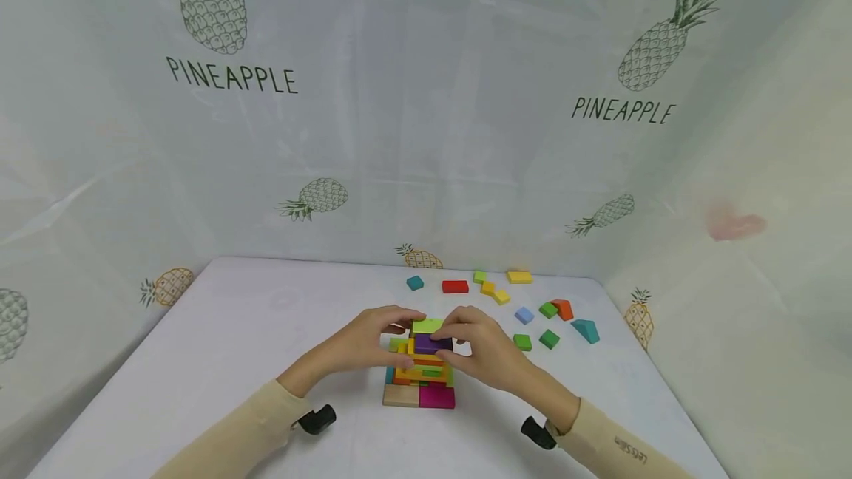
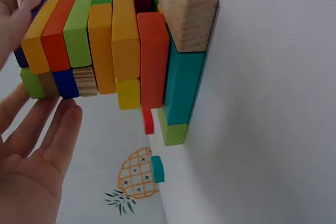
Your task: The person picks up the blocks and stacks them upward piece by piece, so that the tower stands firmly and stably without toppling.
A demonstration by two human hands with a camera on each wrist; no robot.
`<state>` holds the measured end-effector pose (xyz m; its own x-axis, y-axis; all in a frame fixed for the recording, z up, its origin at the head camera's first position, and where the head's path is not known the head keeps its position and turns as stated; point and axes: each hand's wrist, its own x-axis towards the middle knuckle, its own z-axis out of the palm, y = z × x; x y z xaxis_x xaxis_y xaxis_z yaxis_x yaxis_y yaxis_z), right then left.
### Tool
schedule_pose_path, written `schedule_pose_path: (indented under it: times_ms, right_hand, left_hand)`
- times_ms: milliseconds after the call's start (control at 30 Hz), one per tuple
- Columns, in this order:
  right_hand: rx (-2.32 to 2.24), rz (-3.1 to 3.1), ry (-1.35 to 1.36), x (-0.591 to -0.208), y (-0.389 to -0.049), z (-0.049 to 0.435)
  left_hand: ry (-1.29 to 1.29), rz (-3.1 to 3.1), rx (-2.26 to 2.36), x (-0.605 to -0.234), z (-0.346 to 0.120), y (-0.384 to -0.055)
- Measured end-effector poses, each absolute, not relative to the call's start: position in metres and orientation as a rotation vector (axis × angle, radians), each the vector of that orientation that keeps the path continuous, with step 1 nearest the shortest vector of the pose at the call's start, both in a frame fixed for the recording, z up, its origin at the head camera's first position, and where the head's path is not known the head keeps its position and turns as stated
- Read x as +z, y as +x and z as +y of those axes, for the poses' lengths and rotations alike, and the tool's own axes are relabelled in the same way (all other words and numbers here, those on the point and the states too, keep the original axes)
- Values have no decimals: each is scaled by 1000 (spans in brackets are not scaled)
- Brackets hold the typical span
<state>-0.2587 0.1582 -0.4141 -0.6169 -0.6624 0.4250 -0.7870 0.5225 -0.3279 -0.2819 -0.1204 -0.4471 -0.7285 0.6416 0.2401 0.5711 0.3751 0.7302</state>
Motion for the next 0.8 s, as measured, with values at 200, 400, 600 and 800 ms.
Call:
schedule_pose_path:
  times_ms: [200,400,600,800]
  right_hand:
    - [755,-2504,1227,-417,-258,155]
    - [776,-2477,1221,-419,-258,154]
    - [822,-2437,1229,-425,-261,155]
    - [932,-2443,1210,-426,-265,161]
  left_hand:
    - [1145,2552,1301,-450,-120,-282]
    - [1167,2577,1294,-452,-119,-283]
    - [1156,2583,1292,-452,-118,-283]
    - [1122,2593,1282,-452,-118,-283]
